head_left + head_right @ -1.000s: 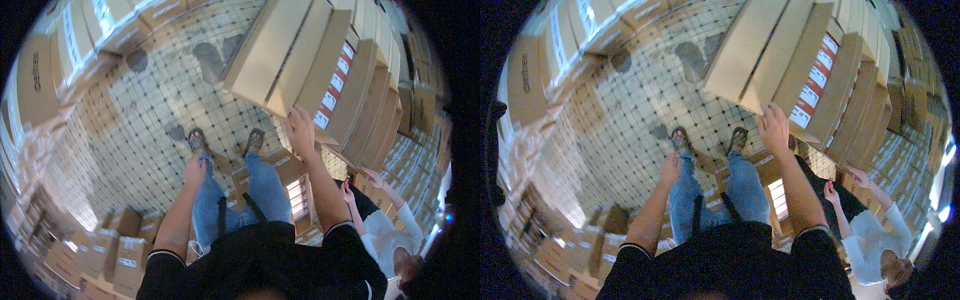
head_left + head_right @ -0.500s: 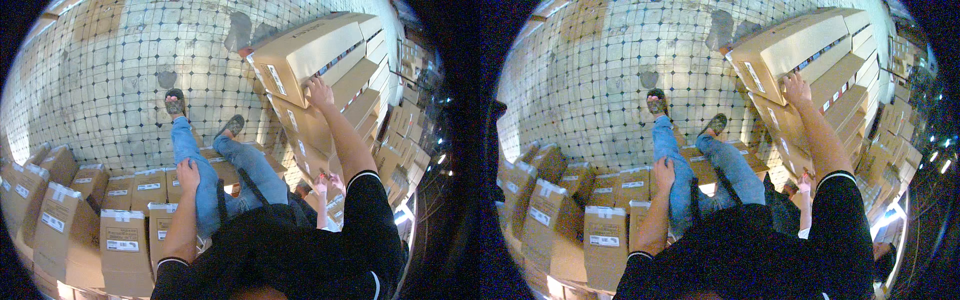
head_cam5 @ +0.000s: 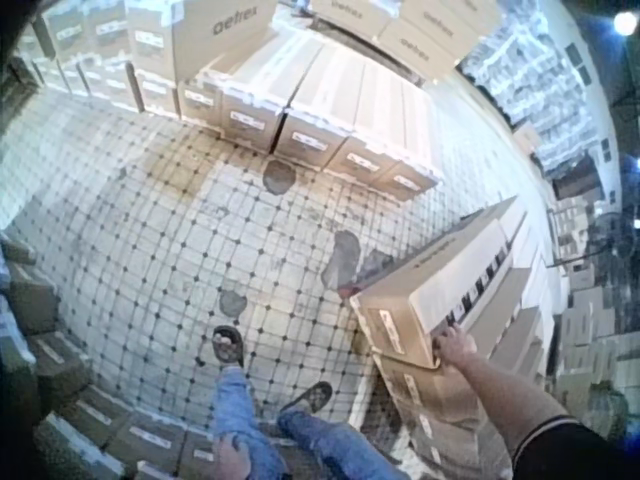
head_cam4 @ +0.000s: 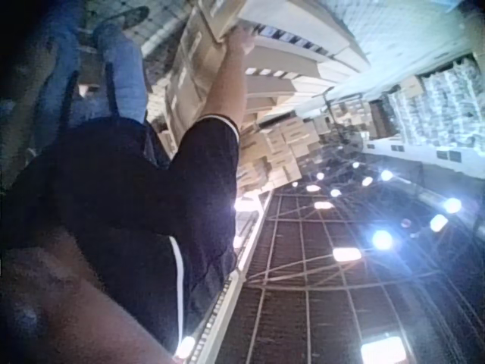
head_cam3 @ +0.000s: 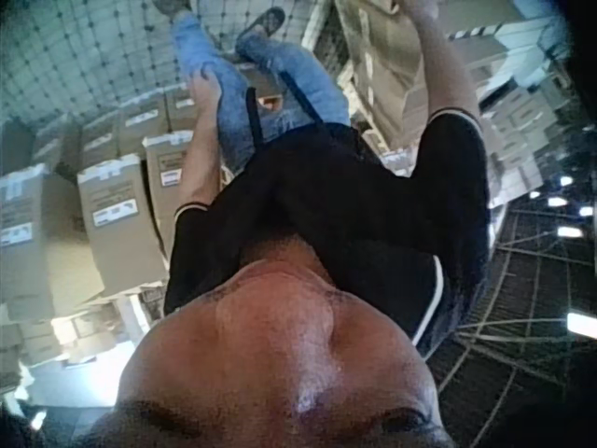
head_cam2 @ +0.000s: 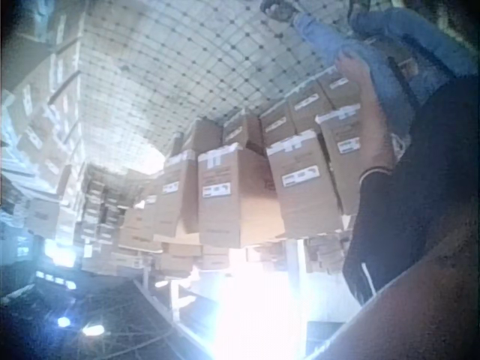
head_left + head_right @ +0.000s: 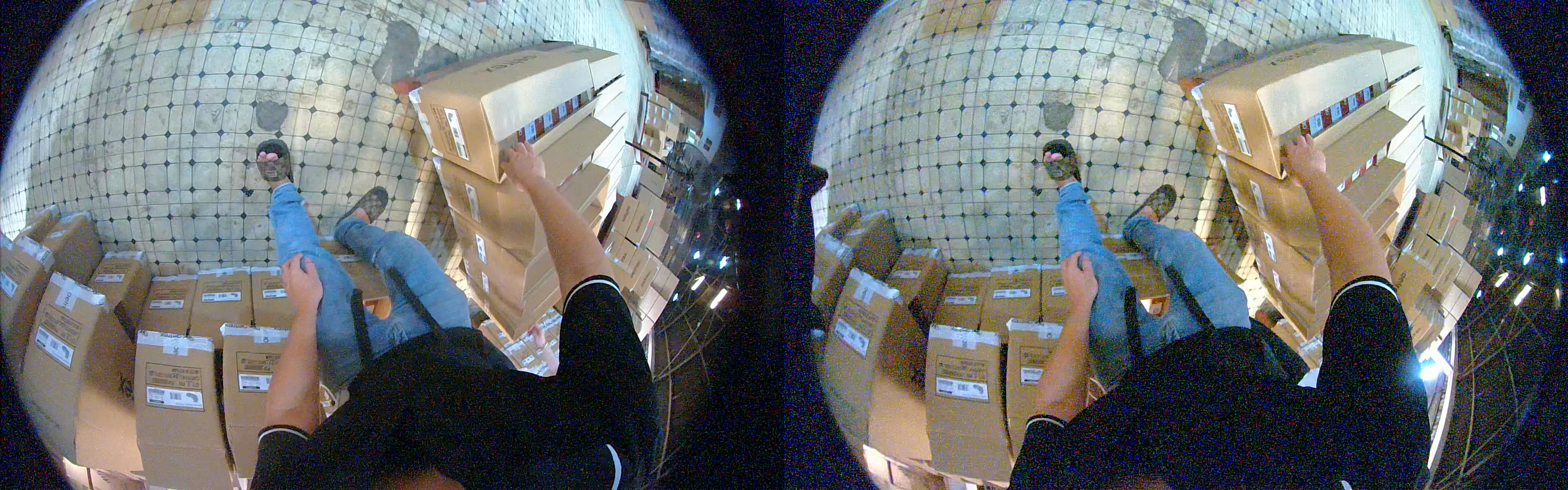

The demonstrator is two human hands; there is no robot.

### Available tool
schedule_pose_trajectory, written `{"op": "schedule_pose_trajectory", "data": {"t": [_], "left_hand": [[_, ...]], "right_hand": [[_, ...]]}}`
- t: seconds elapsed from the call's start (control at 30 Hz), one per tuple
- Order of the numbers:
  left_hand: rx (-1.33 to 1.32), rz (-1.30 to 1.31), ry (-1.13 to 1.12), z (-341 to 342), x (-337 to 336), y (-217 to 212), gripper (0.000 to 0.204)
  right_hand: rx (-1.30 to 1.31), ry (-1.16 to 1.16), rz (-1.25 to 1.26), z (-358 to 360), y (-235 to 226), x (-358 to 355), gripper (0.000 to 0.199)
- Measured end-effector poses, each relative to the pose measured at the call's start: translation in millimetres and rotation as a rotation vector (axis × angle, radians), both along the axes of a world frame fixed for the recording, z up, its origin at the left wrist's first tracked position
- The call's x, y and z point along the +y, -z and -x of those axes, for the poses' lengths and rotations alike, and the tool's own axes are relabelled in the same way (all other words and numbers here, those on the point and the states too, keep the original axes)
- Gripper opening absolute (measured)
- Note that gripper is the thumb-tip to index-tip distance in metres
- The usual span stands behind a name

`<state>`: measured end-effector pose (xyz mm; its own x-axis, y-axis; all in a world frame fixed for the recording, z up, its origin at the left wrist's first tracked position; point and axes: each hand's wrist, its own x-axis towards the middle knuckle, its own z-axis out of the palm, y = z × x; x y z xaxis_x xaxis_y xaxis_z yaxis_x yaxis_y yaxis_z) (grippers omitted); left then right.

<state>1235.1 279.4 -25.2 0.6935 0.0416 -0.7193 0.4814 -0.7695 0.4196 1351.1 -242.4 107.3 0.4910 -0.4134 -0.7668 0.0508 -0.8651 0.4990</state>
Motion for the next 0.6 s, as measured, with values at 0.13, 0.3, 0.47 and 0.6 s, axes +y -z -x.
{"op": "schedule_pose_trajectory", "data": {"t": [0.13, 0.3, 0.47, 0.6], "left_hand": [[0.023, -0.012, -0.009, -4.8, -0.6, -3.1, 0.035], [0.033, -0.011, -0.010, -20.6, -5.5, -9.9, 0.035], [0.047, -0.013, -0.003, -49.5, -9.2, -15.7, 0.035], [0.059, -0.019, 0.043, -74.2, -8.0, -20.1, 0.036]], "right_hand": [[0.087, 0.032, -0.011, -7.7, -4.3, 6.3, 0.040], [-0.106, -0.072, 0.005, 3.7, -1.4, 13.0, 0.038], [-0.195, -0.084, -0.010, 22.6, 5.0, 1.6, 0.033], [-0.110, -0.077, -0.049, 34.9, -8.2, -6.3, 0.032]]}}
